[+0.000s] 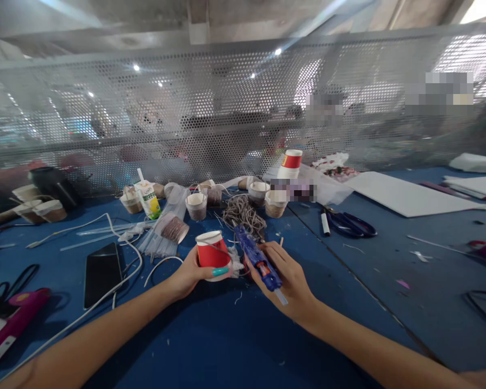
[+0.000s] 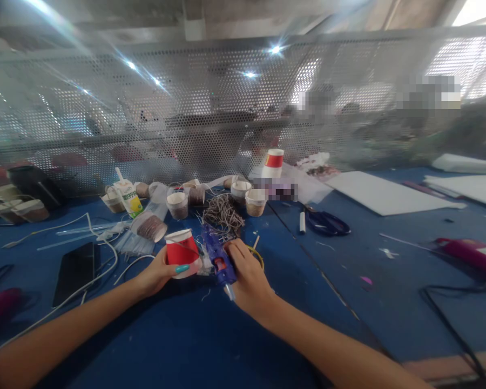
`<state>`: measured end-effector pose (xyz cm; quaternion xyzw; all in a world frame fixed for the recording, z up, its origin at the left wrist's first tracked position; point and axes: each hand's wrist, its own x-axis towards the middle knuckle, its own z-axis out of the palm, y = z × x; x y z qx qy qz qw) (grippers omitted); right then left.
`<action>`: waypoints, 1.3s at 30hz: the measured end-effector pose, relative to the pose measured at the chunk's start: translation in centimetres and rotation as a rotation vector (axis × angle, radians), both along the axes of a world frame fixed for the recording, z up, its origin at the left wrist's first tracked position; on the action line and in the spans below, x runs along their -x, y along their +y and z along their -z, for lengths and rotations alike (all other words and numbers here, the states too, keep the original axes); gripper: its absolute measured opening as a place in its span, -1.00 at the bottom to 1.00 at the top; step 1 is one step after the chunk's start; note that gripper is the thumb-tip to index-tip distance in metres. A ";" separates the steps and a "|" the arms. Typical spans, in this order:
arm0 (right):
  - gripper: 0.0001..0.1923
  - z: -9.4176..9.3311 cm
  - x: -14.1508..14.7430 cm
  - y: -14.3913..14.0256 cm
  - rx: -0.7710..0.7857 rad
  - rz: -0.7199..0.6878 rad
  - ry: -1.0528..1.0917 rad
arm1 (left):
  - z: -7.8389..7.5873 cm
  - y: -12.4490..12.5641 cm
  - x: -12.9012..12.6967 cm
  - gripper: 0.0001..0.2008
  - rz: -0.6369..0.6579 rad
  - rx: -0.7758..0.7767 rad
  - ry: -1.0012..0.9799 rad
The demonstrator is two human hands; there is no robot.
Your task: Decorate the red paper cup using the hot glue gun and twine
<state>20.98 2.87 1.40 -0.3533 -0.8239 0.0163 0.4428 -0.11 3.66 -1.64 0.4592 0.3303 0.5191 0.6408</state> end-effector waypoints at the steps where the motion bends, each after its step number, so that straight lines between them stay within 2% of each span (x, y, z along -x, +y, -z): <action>1: -0.94 0.0 0.0 0.0 0.032 -0.004 0.020 | 0.1 0.1 0.0 -0.47 -0.002 -0.005 0.006; 6: -0.90 0.2 0.3 0.0 0.238 0.025 0.176 | 0.3 0.2 0.1 -0.39 0.002 -0.022 -0.020; 11: -0.85 0.5 0.3 0.4 0.346 0.006 0.272 | 0.2 0.2 0.2 -0.40 0.008 0.011 -0.031; 19: -0.79 0.7 0.3 0.4 0.357 -0.012 0.286 | -0.1 0.0 0.2 -0.51 0.064 -0.015 -0.072; 25: -0.78 1.0 0.3 0.5 0.345 -0.015 0.305 | 0.2 0.1 0.2 -0.49 0.041 0.004 -0.064; 32: -0.79 0.2 0.6 0.2 0.350 -0.008 0.301 | -0.2 0.0 -0.1 -0.48 0.005 0.042 -0.070; 36: -0.78 -0.2 0.6 0.1 0.351 -0.027 0.277 | -0.6 -0.1 -0.1 -0.55 0.009 0.072 -0.104; 39: -0.77 -0.3 0.6 0.1 0.310 0.014 0.242 | -0.5 -0.1 0.0 -0.61 0.023 0.092 -0.137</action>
